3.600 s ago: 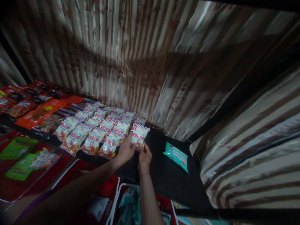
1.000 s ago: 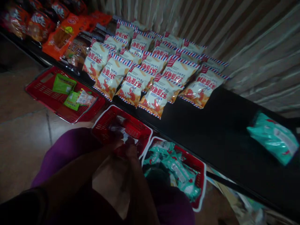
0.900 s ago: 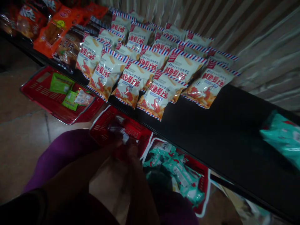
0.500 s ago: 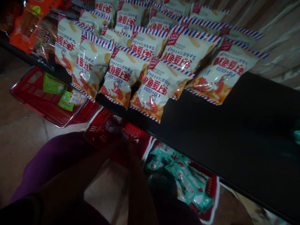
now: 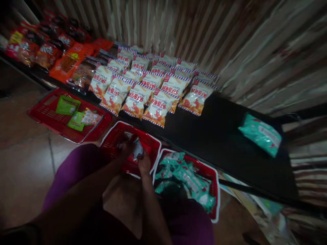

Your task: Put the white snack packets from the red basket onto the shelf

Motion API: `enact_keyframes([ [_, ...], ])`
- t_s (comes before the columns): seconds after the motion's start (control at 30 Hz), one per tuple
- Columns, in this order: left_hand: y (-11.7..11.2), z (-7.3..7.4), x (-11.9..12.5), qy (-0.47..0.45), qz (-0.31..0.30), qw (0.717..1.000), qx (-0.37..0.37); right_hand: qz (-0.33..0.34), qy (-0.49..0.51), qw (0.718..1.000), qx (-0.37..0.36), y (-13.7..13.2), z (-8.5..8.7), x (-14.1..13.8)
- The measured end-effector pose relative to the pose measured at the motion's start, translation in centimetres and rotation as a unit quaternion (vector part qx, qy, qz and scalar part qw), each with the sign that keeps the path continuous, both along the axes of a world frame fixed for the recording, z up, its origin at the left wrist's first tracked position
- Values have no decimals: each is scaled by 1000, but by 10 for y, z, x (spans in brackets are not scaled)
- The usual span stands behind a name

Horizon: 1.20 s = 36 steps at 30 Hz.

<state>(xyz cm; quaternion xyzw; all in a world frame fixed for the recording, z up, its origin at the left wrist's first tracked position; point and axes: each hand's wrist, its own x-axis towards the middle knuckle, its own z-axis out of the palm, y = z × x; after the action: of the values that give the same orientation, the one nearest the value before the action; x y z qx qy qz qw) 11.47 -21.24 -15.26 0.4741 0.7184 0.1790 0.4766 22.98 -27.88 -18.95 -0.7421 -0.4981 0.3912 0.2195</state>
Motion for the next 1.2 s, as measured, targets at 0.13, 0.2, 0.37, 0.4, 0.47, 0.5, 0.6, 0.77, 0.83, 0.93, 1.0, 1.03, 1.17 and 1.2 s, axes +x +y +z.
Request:
enact_keyframes([
  [0.13, -13, 56, -10, -1, 1, 999, 44, -140, -6, 985, 100, -13, 47, 5],
  [0.2, -26, 85, -17, -21, -12, 997, 75, -204, 38, 968, 144, -25, 74, 9],
  [0.37, -59, 153, -30, -175, -55, 972, 150, -190, 260, 934, 155, -64, 143, 14],
  [0.4, -64, 165, -30, -217, -58, 962, 156, -172, 306, 925, 146, -72, 155, 14],
  [0.47, -74, 189, -30, -278, -57, 944, 170, -162, 375, 903, 136, -86, 176, 12],
  [0.5, -78, 199, -29, -301, -53, 935, 183, -171, 397, 891, 139, -93, 185, 11],
  [0.6, -89, 228, -29, -353, -41, 908, 223, -227, 424, 859, 176, -106, 205, 9],
  [0.77, -101, 259, -35, -379, -116, 894, 209, -238, 428, 841, 228, -116, 226, 11],
  [0.83, -106, 268, -39, -367, -133, 897, 207, -225, 432, 839, 242, -119, 232, 12],
  [0.93, -111, 277, -43, -357, -143, 896, 222, -217, 431, 837, 258, -122, 239, 13],
  [1.0, -113, 280, -44, -351, -151, 892, 241, -215, 433, 835, 262, -123, 241, 13],
  [1.03, -114, 282, -44, -346, -153, 890, 253, -215, 436, 834, 263, -124, 241, 13],
  [1.17, -115, 282, -42, -302, -140, 892, 306, -212, 430, 834, 272, -126, 240, 15],
  [1.2, -114, 282, -41, -285, -137, 894, 317, -210, 423, 837, 276, -126, 239, 16],
])
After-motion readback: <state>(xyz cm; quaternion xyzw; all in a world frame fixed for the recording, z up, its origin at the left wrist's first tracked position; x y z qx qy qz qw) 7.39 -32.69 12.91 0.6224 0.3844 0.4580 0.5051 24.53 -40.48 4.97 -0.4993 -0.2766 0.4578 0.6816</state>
